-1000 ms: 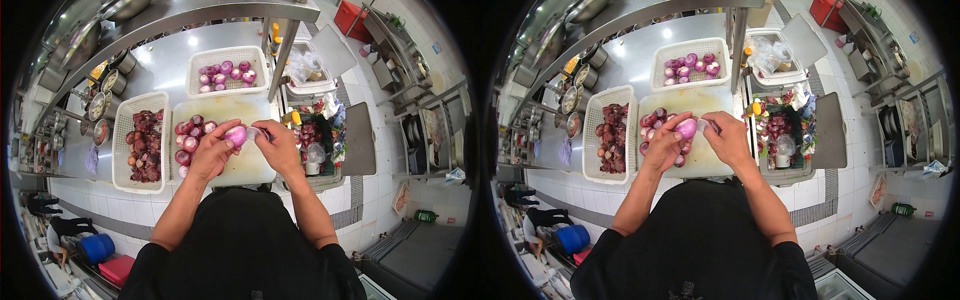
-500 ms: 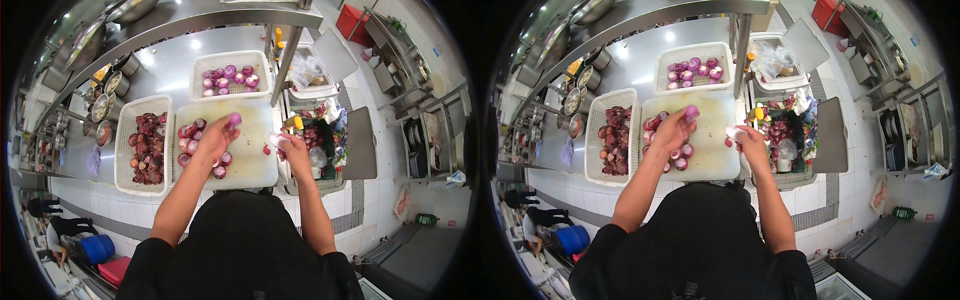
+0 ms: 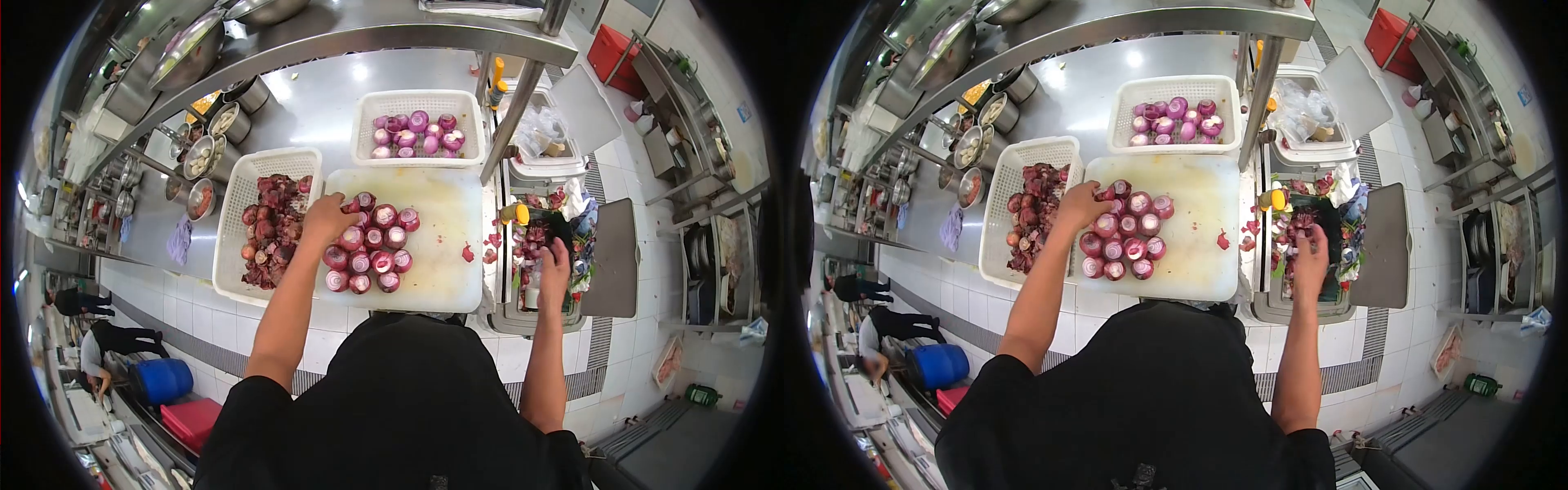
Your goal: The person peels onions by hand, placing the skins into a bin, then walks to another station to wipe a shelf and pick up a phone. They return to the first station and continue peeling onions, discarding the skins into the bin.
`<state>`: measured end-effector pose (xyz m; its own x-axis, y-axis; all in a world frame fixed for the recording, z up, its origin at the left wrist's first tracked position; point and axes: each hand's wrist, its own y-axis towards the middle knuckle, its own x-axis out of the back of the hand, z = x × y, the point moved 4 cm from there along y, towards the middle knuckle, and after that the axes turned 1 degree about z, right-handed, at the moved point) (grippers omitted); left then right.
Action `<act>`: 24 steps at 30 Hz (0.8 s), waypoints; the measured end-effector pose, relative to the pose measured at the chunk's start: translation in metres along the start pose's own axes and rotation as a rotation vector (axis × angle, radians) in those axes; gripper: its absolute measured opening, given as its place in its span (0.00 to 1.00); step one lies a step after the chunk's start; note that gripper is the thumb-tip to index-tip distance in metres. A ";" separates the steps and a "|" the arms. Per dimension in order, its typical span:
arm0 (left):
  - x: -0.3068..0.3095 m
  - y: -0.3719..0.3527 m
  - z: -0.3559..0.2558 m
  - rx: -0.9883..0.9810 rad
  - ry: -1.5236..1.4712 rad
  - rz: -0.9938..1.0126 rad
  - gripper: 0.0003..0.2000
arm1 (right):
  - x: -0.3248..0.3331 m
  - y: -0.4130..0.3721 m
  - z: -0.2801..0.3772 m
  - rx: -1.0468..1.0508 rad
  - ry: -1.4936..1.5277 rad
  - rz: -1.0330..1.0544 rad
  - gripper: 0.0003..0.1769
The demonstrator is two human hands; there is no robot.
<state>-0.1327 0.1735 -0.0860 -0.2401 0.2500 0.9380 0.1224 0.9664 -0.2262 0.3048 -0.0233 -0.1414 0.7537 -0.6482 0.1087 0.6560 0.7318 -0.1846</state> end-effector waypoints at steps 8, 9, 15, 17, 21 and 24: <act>0.003 -0.043 -0.031 -0.272 -0.534 -0.210 0.24 | -0.109 -0.063 0.047 0.137 -0.021 0.533 0.12; -0.002 -0.051 -0.042 -0.326 -0.899 -0.144 0.24 | -0.119 -0.071 0.062 0.200 -0.045 0.587 0.13; 0.005 -0.100 -0.101 -0.464 -1.678 0.324 0.28 | -0.153 -0.102 0.134 0.347 0.045 0.702 0.17; 0.005 -0.103 -0.110 -0.494 -1.699 0.294 0.28 | -0.153 -0.105 0.144 0.382 0.069 0.717 0.20; 0.010 -0.107 -0.112 -0.546 -1.701 0.270 0.28 | -0.147 -0.109 0.158 0.500 -0.072 0.673 0.23; 0.013 -0.111 -0.113 -0.528 -1.677 0.283 0.28 | -0.144 -0.111 0.162 0.596 -0.116 0.642 0.23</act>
<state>-0.0409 0.0630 -0.0189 -0.7472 0.5034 -0.4339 0.5157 0.8510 0.0992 0.1301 0.0229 0.0220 0.9618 -0.0725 0.2639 -0.0081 0.9563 0.2923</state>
